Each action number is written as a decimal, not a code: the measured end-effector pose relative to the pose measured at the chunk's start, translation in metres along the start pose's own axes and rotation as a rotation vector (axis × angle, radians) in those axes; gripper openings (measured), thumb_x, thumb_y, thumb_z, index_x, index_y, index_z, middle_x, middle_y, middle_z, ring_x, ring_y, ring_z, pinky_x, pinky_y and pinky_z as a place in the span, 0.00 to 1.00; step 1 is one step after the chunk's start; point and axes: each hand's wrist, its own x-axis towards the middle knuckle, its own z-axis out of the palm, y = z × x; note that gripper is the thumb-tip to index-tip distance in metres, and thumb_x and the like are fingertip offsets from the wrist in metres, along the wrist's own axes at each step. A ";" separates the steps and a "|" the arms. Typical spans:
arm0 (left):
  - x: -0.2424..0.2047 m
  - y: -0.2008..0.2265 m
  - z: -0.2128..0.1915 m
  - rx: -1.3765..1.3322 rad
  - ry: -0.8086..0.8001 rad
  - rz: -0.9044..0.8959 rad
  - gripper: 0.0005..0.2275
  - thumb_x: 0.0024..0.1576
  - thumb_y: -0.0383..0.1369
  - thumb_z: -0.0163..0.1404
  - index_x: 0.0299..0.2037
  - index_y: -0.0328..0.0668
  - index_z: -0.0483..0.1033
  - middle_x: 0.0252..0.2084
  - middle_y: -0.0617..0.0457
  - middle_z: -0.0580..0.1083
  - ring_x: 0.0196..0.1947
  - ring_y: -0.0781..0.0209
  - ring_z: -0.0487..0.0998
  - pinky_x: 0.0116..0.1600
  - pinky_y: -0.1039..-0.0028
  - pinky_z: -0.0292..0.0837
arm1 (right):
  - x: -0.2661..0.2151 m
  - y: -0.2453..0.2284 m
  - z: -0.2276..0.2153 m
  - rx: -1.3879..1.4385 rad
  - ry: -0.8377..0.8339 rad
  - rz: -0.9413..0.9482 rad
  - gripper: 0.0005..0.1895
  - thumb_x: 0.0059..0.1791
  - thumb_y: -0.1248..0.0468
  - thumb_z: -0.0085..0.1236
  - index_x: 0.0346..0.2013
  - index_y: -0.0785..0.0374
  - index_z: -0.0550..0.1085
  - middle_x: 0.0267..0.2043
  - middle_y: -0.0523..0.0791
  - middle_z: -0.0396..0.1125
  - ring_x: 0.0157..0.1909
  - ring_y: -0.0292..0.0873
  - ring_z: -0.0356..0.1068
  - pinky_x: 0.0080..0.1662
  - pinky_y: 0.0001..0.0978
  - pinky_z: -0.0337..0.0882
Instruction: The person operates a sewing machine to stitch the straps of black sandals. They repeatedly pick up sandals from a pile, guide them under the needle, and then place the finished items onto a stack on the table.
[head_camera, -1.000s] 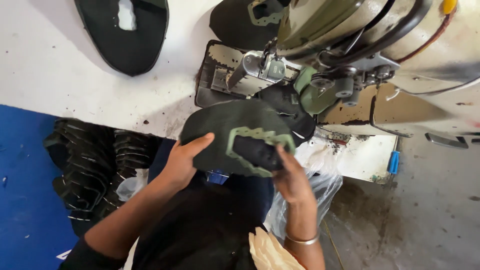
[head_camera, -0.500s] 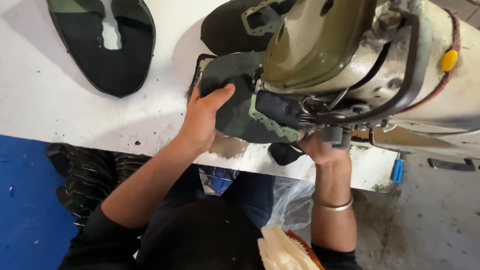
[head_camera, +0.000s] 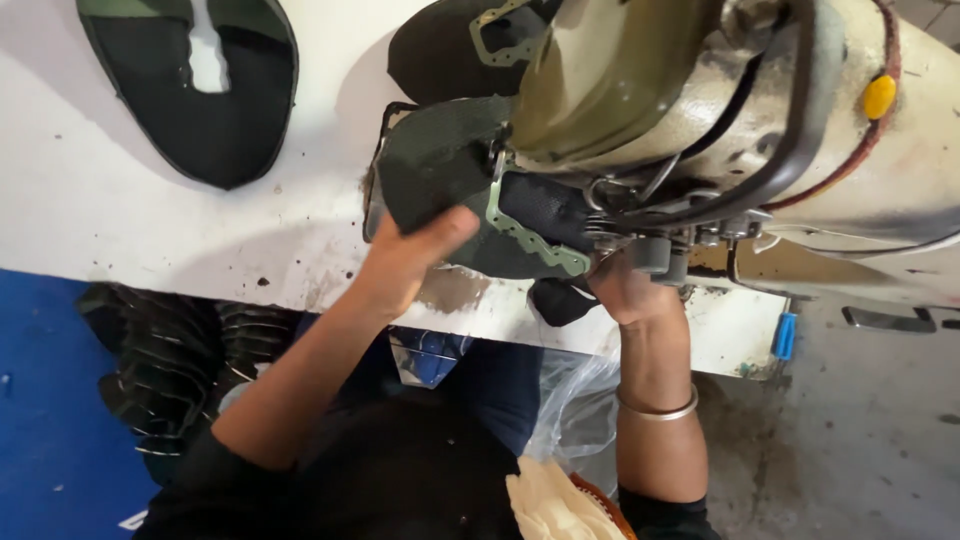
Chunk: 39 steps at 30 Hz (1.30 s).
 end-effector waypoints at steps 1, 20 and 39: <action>0.001 -0.006 -0.002 -0.010 0.006 0.006 0.17 0.60 0.31 0.54 0.58 0.36 0.71 0.50 0.50 0.76 0.51 0.60 0.78 0.55 0.67 0.77 | -0.001 0.001 -0.001 -0.011 -0.006 0.005 0.26 0.60 0.47 0.46 0.65 0.60 0.68 0.66 0.43 0.67 0.68 0.43 0.64 0.72 0.42 0.62; 0.003 -0.019 0.000 0.203 -0.022 0.218 0.12 0.60 0.24 0.57 0.53 0.36 0.73 0.47 0.57 0.75 0.46 0.68 0.75 0.51 0.74 0.73 | -0.072 -0.039 -0.047 -1.139 0.840 -1.284 0.22 0.62 0.58 0.53 0.64 0.71 0.65 0.63 0.53 0.64 0.64 0.49 0.65 0.65 0.44 0.69; 0.001 -0.030 -0.003 0.394 0.013 0.266 0.11 0.62 0.29 0.57 0.53 0.34 0.75 0.47 0.55 0.76 0.46 0.66 0.75 0.52 0.73 0.73 | -0.041 -0.034 -0.123 -1.429 1.006 -1.452 0.27 0.65 0.55 0.46 0.72 0.61 0.49 0.76 0.49 0.42 0.74 0.47 0.48 0.70 0.44 0.60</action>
